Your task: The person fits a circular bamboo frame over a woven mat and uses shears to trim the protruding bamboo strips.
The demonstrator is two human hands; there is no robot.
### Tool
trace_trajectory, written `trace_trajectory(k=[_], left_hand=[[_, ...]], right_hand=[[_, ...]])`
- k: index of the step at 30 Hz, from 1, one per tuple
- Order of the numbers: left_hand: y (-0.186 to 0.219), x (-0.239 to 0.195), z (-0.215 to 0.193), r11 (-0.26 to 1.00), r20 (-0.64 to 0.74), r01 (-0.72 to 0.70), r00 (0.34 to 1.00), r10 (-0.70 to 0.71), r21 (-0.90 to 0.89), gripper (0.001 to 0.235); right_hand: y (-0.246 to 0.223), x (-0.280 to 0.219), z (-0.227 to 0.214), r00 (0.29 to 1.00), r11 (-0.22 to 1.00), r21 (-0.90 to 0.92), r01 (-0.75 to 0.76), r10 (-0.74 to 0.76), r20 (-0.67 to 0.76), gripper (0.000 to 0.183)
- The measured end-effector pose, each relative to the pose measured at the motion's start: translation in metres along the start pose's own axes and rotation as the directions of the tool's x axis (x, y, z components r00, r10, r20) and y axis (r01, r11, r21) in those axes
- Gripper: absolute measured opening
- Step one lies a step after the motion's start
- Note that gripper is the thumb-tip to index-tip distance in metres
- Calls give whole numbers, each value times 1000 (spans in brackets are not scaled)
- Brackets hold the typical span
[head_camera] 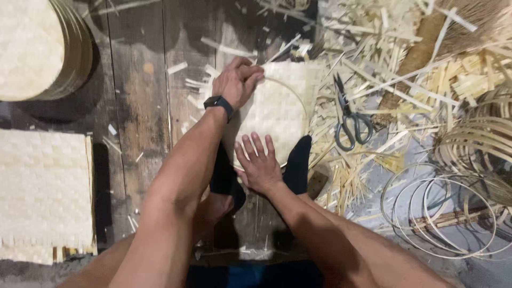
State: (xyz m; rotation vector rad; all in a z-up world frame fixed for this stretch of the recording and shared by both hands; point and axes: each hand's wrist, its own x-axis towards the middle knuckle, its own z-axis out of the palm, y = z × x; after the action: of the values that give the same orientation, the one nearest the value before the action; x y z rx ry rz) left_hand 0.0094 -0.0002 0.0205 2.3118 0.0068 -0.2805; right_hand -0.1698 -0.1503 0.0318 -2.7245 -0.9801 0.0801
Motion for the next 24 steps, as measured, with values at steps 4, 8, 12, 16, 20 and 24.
trace_trajectory(k=[4,8,12,16,20,24], left_hand=[[-6,1,-1,978,-82,-200,975,205,58,28],[-14,5,7,933,-32,-282,955,296,225,36],[-21,20,12,996,135,-62,989,54,59,44],[-22,36,10,976,336,216,921,-196,-20,61],[-12,34,1,972,292,218,939,-185,-87,54],[-18,25,5,974,255,209,950,-182,-85,56]], right_hand=[[62,44,-38,960,916,362,-171,72,269,59],[139,92,-39,952,992,82,-101,120,-283,45],[162,111,-10,814,746,329,-579,514,270,43],[168,108,2,793,620,499,-605,522,314,53],[162,98,-3,855,794,446,-413,507,-110,53],[160,87,7,729,588,469,-659,654,204,54]])
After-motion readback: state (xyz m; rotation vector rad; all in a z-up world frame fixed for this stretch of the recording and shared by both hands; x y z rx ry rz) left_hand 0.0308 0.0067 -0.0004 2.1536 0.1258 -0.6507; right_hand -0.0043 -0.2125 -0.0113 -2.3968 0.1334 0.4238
